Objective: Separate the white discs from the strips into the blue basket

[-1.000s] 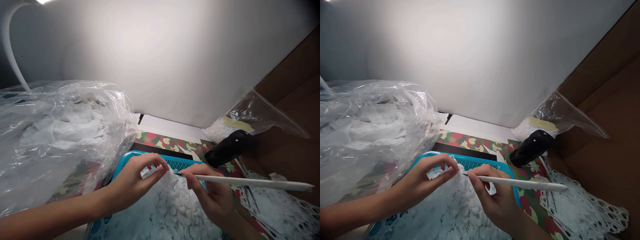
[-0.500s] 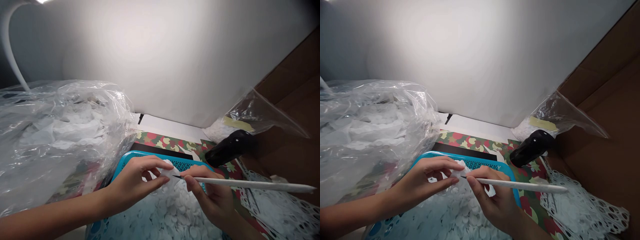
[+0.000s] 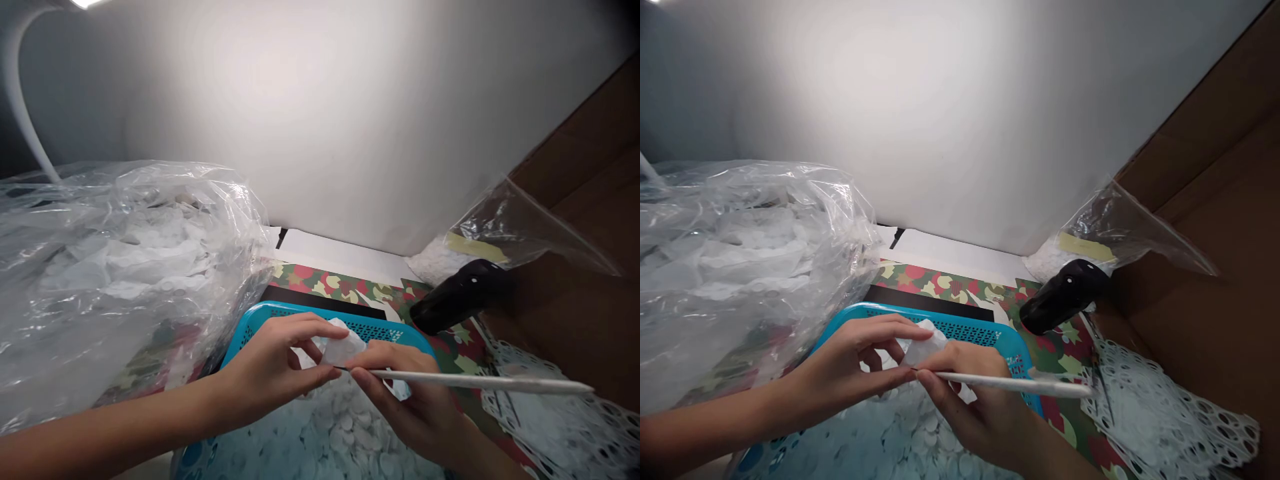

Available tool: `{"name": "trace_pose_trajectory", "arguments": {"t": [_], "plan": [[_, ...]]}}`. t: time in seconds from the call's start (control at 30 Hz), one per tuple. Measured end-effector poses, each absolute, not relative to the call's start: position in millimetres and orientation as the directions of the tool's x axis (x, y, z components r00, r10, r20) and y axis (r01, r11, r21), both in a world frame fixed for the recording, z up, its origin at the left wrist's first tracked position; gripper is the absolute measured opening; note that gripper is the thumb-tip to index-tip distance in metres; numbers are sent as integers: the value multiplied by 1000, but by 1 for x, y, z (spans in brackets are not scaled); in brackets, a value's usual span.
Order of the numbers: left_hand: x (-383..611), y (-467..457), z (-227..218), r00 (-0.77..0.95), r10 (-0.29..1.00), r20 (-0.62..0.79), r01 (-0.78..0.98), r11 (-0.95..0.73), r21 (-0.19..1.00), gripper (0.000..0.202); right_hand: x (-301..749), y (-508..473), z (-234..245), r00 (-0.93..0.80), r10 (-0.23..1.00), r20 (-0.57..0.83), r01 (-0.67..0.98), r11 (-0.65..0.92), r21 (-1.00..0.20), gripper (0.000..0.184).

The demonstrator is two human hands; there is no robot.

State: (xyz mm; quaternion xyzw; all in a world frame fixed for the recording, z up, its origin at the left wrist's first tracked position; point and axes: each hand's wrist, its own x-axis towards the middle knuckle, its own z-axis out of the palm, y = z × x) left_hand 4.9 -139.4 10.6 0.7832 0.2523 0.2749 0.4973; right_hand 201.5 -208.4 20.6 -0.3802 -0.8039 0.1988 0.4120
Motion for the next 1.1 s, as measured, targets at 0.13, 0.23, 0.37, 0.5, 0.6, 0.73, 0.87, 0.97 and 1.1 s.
{"name": "trace_pose_trajectory", "arguments": {"t": [0.13, 0.23, 0.37, 0.5, 0.6, 0.73, 0.87, 0.97, 1.1], "plan": [[4, -139, 9, 746, 646, 162, 129, -379, 917, 38, 203, -207, 19, -372, 782, 500, 436, 623, -650, 16], [4, -139, 8, 740, 655, 154, 140, -374, 917, 38, 203, -207, 19, -378, 795, 474, 440, 605, -664, 18], [4, -139, 7, 744, 651, 150, 144, -375, 916, 36, 203, -206, 20, -379, 795, 473, 442, 605, -662, 18], [4, -139, 7, 748, 646, 152, 143, -380, 914, 35, 203, -207, 20, -381, 793, 475, 437, 607, -664, 18], [5, -139, 8, 752, 643, 143, 149, -377, 914, 34, 203, -207, 19, -381, 789, 483, 434, 613, -660, 17], [5, -139, 10, 760, 638, 125, 167, -376, 911, 32, 203, -207, 19, -386, 790, 477, 436, 612, -660, 17], [5, -139, 12, 762, 637, 116, 174, -374, 911, 29, 203, -206, 19, -388, 786, 481, 425, 616, -663, 19], [5, -140, 12, 763, 636, 112, 175, -371, 912, 27, 202, -207, 19, -390, 786, 479, 424, 615, -665, 22], [4, -141, 11, 765, 635, 107, 180, -370, 911, 26, 203, -207, 18, -392, 792, 468, 419, 607, -675, 22]]}}
